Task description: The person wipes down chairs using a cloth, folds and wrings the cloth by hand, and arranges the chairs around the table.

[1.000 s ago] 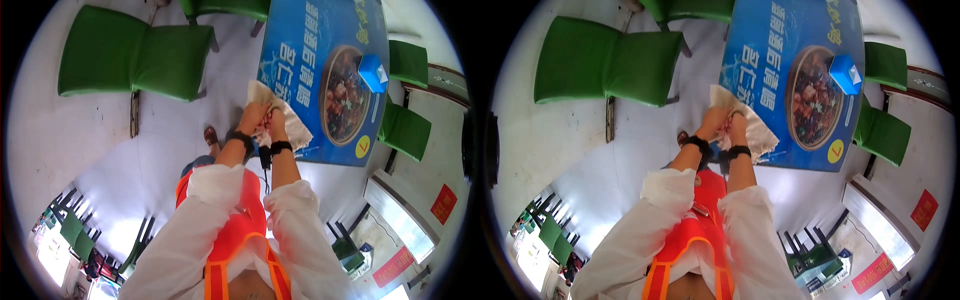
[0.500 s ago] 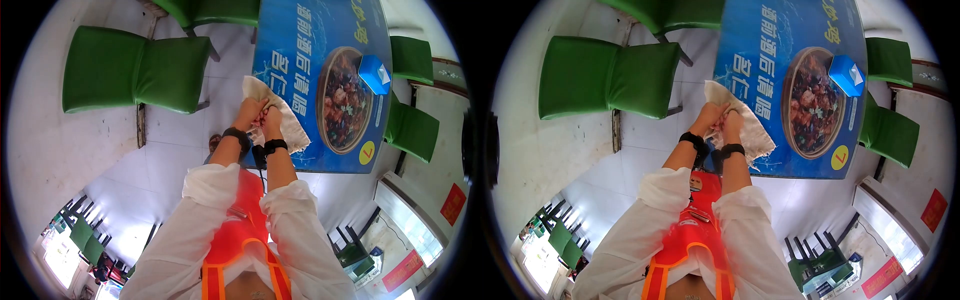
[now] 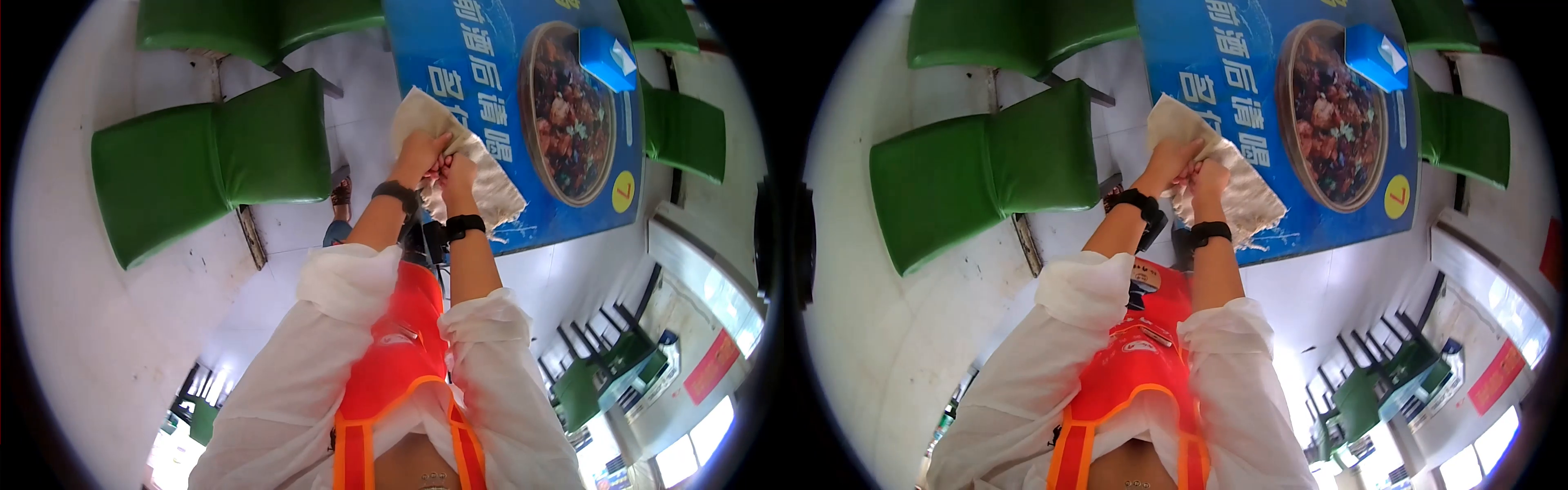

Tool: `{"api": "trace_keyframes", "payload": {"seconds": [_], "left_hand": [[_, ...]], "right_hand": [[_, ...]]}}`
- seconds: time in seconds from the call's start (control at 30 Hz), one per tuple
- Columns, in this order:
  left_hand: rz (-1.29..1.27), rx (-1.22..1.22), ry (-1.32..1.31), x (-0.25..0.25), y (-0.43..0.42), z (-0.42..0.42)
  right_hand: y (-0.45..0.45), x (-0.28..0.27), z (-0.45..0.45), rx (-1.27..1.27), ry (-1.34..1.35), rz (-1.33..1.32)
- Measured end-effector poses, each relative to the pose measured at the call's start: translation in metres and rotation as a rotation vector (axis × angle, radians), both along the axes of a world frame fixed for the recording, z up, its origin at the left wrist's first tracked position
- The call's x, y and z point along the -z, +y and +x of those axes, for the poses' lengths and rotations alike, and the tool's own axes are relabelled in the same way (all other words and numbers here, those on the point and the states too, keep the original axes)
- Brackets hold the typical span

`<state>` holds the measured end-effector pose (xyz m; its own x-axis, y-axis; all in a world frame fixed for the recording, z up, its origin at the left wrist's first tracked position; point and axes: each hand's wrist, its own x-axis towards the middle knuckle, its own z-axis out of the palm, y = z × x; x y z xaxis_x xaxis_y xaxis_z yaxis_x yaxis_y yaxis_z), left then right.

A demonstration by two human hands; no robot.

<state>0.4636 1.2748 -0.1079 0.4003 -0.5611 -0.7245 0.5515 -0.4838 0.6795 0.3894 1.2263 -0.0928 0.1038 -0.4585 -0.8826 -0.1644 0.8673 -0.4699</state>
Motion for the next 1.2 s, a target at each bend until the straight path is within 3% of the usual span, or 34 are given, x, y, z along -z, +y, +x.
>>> {"api": "trace_keyframes", "payload": {"seconds": [0.13,0.2,0.27,0.33,0.47,0.77,1.03,1.13,1.2], "left_hand": [[-0.011,-0.046,0.121,-0.022,0.003,0.002],[0.006,0.034,0.068,-0.011,0.003,0.004],[0.039,0.212,0.003,-0.007,0.001,0.011],[0.019,0.271,0.002,-0.006,-0.002,0.019],[-0.022,0.389,-0.101,-0.001,-0.007,0.047],[-0.037,0.357,-0.054,0.002,-0.047,0.121],[0.053,0.336,-0.017,0.0,-0.071,0.136],[0.018,0.328,-0.086,-0.003,-0.08,0.14],[0.028,0.318,-0.055,0.004,-0.085,0.141]], "right_hand": [[0.02,0.013,0.001,0.181,0.098,-0.095],[0.035,0.028,-0.008,0.374,-0.12,0.011],[0.048,0.027,0.0,0.404,-0.057,0.009],[0.053,0.022,0.015,0.512,-0.206,-0.045],[0.047,0.004,0.048,0.525,-0.208,-0.001],[0.002,0.014,0.109,0.348,-0.218,0.059],[-0.027,0.014,0.124,0.253,-0.327,0.008],[-0.034,0.004,0.135,0.376,-0.287,0.018],[-0.038,0.007,0.134,0.266,-0.263,-0.038]]}}
